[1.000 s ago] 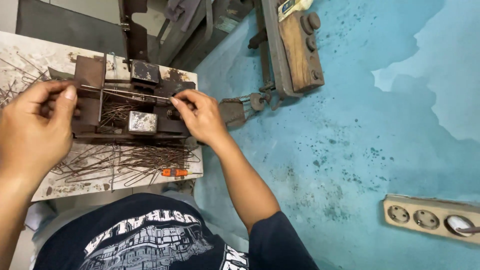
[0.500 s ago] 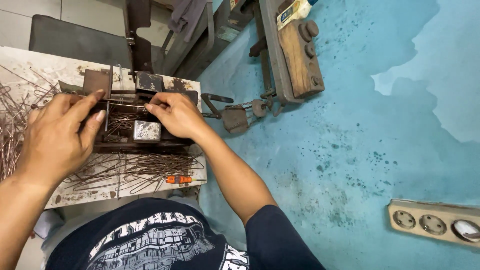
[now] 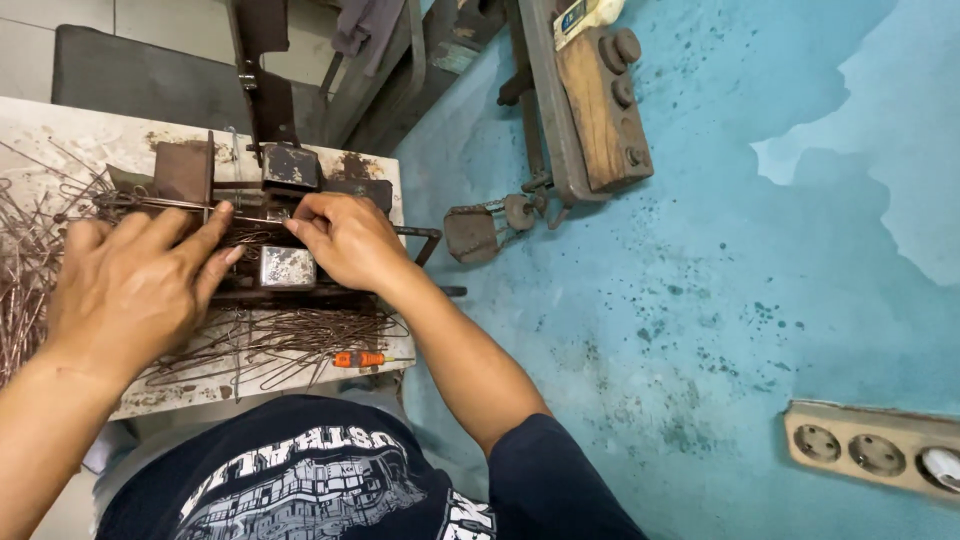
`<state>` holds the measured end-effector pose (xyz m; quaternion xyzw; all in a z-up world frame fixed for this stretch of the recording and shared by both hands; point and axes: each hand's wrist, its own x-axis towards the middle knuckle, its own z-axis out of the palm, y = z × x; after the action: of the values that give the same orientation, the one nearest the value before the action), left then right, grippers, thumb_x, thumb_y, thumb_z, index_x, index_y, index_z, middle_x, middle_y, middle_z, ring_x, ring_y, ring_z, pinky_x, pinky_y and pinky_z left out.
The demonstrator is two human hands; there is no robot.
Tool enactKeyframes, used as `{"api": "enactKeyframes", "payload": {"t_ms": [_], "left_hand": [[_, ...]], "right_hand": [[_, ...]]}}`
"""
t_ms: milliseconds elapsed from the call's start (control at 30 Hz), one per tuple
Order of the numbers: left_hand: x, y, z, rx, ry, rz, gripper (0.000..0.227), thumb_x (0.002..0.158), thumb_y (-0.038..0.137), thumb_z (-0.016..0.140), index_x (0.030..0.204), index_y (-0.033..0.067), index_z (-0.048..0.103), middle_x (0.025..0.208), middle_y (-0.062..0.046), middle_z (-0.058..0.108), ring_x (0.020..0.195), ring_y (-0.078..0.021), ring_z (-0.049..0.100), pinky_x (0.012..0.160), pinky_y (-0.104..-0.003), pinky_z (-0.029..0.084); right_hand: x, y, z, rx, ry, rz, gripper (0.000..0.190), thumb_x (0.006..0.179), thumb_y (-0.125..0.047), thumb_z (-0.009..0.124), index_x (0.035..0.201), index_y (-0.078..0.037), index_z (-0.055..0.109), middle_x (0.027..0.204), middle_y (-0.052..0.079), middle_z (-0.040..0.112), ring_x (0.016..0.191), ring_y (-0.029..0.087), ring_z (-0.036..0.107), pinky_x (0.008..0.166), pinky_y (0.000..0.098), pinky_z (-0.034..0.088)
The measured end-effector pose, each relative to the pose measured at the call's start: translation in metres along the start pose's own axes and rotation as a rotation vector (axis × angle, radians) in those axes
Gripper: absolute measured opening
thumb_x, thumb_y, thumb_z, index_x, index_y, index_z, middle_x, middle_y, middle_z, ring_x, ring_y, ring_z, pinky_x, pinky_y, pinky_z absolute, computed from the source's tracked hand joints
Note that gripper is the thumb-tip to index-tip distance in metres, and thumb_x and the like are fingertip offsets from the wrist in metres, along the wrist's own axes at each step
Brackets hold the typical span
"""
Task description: Operating a manual machine to process thin copper wires by feeding them in and turning a crank.
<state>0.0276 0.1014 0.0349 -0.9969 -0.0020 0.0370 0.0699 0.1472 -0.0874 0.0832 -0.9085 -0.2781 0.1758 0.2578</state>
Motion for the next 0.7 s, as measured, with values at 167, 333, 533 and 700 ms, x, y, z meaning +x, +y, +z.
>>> {"api": "enactKeyframes", "payload": {"t_ms": [167,333,533,700], "left_hand": [[0.004,0.001,-0.011,-0.107,0.041,0.022,0.065,0.104,0.055,0.023,0.16,0.0288,0.039,0.119,0.008,0.069,0.103,-0.0155,0.066,0.084,-0.033,0.041],[0.015,-0.002,-0.038,-0.267,-0.164,-0.002,0.059,0.104,0.054,0.023,0.154,0.0286,0.04,0.136,-0.001,0.065,0.126,-0.0225,0.065,0.095,-0.038,0.046],[0.03,-0.001,-0.065,-0.331,-0.434,-0.132,0.044,0.104,0.055,0.042,0.14,0.0345,0.055,0.1,-0.004,0.083,0.096,-0.021,0.081,0.117,-0.04,0.042],[0.026,0.007,-0.046,-0.217,-0.241,-0.065,0.05,0.103,0.037,0.052,0.15,0.0199,0.048,0.096,0.0,0.081,0.077,-0.0166,0.081,0.098,-0.036,0.053]], "right_hand": [[-0.001,0.011,0.016,0.004,0.126,-0.144,0.021,0.092,-0.028,0.06,0.087,-0.009,0.069,0.078,0.007,0.064,0.069,0.028,0.063,0.063,0.043,0.044],[-0.024,-0.011,0.036,-0.064,0.208,-0.208,0.02,0.098,-0.017,0.054,0.086,-0.002,0.061,0.08,0.01,0.055,0.065,0.03,0.059,0.052,0.0482,0.048],[-0.061,-0.047,0.079,-0.194,0.199,-0.332,0.034,0.107,-0.009,0.037,0.097,0.009,0.064,0.085,0.023,0.063,0.063,0.033,0.062,0.056,0.0456,0.056],[-0.075,-0.027,0.052,0.087,0.002,-0.207,0.037,0.102,-0.027,0.05,0.125,-0.001,0.062,0.102,0.014,0.066,0.071,0.021,0.065,0.068,0.0368,0.062]]}}
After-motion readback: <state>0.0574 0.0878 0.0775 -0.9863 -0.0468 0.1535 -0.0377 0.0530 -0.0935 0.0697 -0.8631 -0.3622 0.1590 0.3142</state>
